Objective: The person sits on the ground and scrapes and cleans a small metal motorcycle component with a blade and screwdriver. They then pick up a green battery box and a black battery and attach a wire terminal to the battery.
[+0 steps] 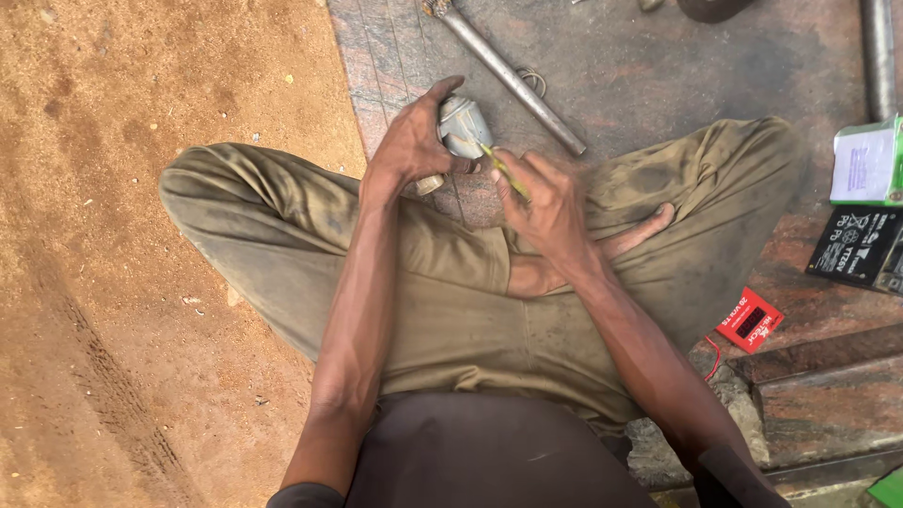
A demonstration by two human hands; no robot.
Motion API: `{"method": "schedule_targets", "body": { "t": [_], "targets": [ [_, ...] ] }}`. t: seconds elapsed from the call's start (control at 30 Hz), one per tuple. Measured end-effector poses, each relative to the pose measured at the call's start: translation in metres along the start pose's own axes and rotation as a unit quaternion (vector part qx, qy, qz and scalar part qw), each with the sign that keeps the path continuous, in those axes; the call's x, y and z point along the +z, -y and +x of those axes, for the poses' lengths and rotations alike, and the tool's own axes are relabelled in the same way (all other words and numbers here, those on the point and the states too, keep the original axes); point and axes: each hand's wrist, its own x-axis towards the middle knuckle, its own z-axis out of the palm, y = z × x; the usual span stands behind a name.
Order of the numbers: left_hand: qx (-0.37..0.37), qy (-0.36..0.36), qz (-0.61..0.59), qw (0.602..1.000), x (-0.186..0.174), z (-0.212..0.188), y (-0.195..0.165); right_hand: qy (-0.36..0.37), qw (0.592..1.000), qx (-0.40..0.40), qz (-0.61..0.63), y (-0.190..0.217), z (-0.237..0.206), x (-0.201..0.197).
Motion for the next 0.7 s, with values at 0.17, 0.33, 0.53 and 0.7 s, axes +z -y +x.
{"method": "schedule_targets", "body": {
  "t": [0.17,0.33,0.53,0.7],
  "targets": [
    [-0.039,0.001,0.057,0.998,0.001,0.004,-0.013,0.023,0.998,0.026,-0.046,0.000,0.009,0.012],
    [-0.057,0.000,0.064,0.996,-0.001,0.002,-0.018,0.021,0.997,0.004,-0.069,0.003,0.005,0.008],
    [-0.025,-0.006,0.076,0.997,0.000,0.004,-0.015,0.010,0.997,-0.005,-0.081,0.006,0.014,0.010],
    [-0.025,-0.007,0.064,0.998,0.001,0.006,-0.005,0.019,0.996,-0.008,-0.084,0.010,0.017,0.014]
  ]
}}
